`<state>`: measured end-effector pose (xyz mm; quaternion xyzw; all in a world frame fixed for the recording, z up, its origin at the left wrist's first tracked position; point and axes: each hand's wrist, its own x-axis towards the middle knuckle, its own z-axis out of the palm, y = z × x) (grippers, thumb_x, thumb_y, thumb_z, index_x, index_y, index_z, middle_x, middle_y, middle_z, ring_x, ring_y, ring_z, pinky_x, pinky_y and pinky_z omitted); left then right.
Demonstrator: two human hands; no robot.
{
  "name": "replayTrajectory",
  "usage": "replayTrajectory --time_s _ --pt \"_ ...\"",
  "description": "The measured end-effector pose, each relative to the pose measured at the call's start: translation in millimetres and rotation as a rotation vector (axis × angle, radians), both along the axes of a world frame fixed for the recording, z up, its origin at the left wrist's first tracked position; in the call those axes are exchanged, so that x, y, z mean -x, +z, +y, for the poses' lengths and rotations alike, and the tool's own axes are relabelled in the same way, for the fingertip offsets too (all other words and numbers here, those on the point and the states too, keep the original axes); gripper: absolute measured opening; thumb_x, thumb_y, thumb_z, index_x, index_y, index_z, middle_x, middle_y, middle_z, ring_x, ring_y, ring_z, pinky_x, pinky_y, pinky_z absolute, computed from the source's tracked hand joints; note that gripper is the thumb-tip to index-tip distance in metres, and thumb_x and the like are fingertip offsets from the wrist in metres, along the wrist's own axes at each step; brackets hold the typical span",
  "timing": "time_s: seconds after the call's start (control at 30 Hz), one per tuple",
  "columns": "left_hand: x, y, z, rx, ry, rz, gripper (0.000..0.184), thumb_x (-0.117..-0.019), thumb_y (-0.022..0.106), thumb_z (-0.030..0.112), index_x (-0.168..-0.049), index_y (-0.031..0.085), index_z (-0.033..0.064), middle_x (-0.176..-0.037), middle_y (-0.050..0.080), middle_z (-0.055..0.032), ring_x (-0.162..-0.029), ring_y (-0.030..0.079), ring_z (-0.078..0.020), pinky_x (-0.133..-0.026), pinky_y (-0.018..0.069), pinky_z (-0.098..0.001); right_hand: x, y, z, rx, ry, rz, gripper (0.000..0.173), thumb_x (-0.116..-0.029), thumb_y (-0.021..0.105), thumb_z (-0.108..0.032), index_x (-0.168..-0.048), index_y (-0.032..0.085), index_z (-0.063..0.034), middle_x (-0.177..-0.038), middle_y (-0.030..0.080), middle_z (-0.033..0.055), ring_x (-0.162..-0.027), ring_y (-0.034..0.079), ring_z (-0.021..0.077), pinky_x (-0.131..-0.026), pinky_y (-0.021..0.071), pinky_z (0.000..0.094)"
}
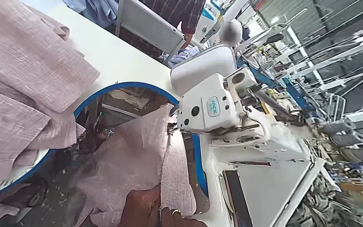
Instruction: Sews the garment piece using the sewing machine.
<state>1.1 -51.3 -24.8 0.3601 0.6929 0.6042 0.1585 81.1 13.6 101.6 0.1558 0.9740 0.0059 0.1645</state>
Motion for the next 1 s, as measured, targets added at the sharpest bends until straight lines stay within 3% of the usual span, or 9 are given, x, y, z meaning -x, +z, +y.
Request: replayTrajectory --time_s 0.13,0.23,0.33,0.43,0.53,0.63,0.8,0.9,1.0 --pt "3.9 0.5 -6.3 -0.052 -0.023 0.011 0.025 -0.0957 0.056 0.007 -0.102 0.078 -0.0022 -0.066 0.071 -0.0125 -0.054 0.067 -0.0223 -0.051 0.0524 -0.0413 13.4 -6.7 9.1 -0.105 -0.009 0.021 0.012 -0.0886 0.06 -0.005 -0.091 0.069 0.002 -0.063 0.064 0.0145 -0.051 0.066 0.0312 -0.044 0.0511 0.0429" --pt "3.3 -13.4 13.0 -0.154 0.075 0.007 0.028 -0.0964 0.053 0.011 -0.099 0.078 0.0011 -0.063 0.069 -0.0068 -0.051 0.062 -0.0124 -0.048 0.0479 -0.0304 20.8 -12.7 19.9 -0.165 -0.029 0.111 0.006 -0.0804 0.067 -0.004 -0.084 0.071 -0.0006 -0.063 0.064 0.0138 -0.048 0.064 0.0296 -0.04 0.0493 0.0423" --pt "8.3 -16.4 36.1 -0.207 0.139 -0.069 0.028 -0.0973 0.053 0.014 -0.095 0.078 0.0029 -0.062 0.066 -0.0023 -0.051 0.058 -0.0042 -0.05 0.0457 -0.0216 16.6 -40.8 43.0 -0.281 0.053 0.435 0.011 -0.0767 0.061 -0.004 -0.068 0.067 -0.006 -0.066 0.064 0.0087 -0.049 0.063 0.0206 -0.038 0.0446 0.0331" --pt "18.4 -11.3 38.2 -0.157 0.101 -0.111 0.028 -0.0979 0.053 0.014 -0.102 0.078 0.0024 -0.065 0.067 -0.0001 -0.052 0.056 -0.0016 -0.051 0.0457 -0.0191 -23.4 -74.4 46.8 -0.245 -0.017 0.696 0.017 -0.0812 0.058 -0.004 -0.07 0.072 -0.0037 -0.08 0.074 0.0123 -0.068 0.072 0.02 -0.056 0.0551 0.0295" --pt "8.9 -6.2 27.4 -0.118 0.116 0.036 0.029 -0.0981 0.052 0.017 -0.093 0.077 0.0044 -0.057 0.06 -0.001 -0.046 0.052 -0.0083 -0.045 0.0412 -0.0252 -39.3 -62.3 50.2 -0.213 -0.021 0.737 0.022 -0.086 0.055 -0.003 -0.07 0.071 -0.0062 -0.086 0.076 0.0105 -0.078 0.071 0.0164 -0.07 0.0548 0.0229" --pt "-2.5 -11.7 25.7 -0.14 0.164 0.124 0.03 -0.0955 0.051 0.015 -0.088 0.078 0.0042 -0.054 0.059 -0.0025 -0.045 0.054 -0.0111 -0.043 0.0416 -0.0275 -15.1 -60.8 52.1 -0.243 0.154 0.733 0.021 -0.0863 0.058 -0.004 -0.07 0.07 -0.0098 -0.087 0.077 0.0078 -0.073 0.071 0.0177 -0.063 0.0544 0.025" --pt "11.4 -16.9 47.5 -0.19 0.134 0.011 0.028 -0.09 0.052 0.01 -0.064 0.061 0.0061 -0.051 0.05 -0.0023 -0.046 0.05 -0.0119 -0.047 0.0393 -0.0301 19.6 -65.7 68.4 -0.332 0.305 0.689 0.019 -0.0798 0.057 -0.003 -0.065 0.068 -0.0088 -0.077 0.072 0.0064 -0.058 0.065 0.0196 -0.044 0.0467 0.0298" --pt "23.7 -14.7 59.6 -0.2 0.126 -0.104 0.027 -0.0902 0.053 0.009 -0.067 0.065 0.0039 -0.055 0.056 -0.0023 -0.051 0.054 -0.0105 -0.052 0.0433 -0.0306 28.7 -77.0 81.1 -0.308 0.301 0.779 0.018 -0.0798 0.058 -0.004 -0.065 0.067 -0.0079 -0.075 0.07 0.0078 -0.061 0.067 0.0225 -0.045 0.0477 0.0333" --pt "20.1 -8.3 46.4 -0.134 0.168 0.006 0.027 -0.0974 0.055 0.013 -0.087 0.077 0.0031 -0.063 0.066 -0.0057 -0.057 0.064 -0.0153 -0.056 0.0516 -0.0359 1.8 -92.2 78.1 -0.296 0.178 0.842 0.021 -0.0841 0.057 -0.008 -0.073 0.075 -0.0079 -0.089 0.076 0.0109 -0.08 0.073 0.0289 -0.063 0.0567 0.0401"
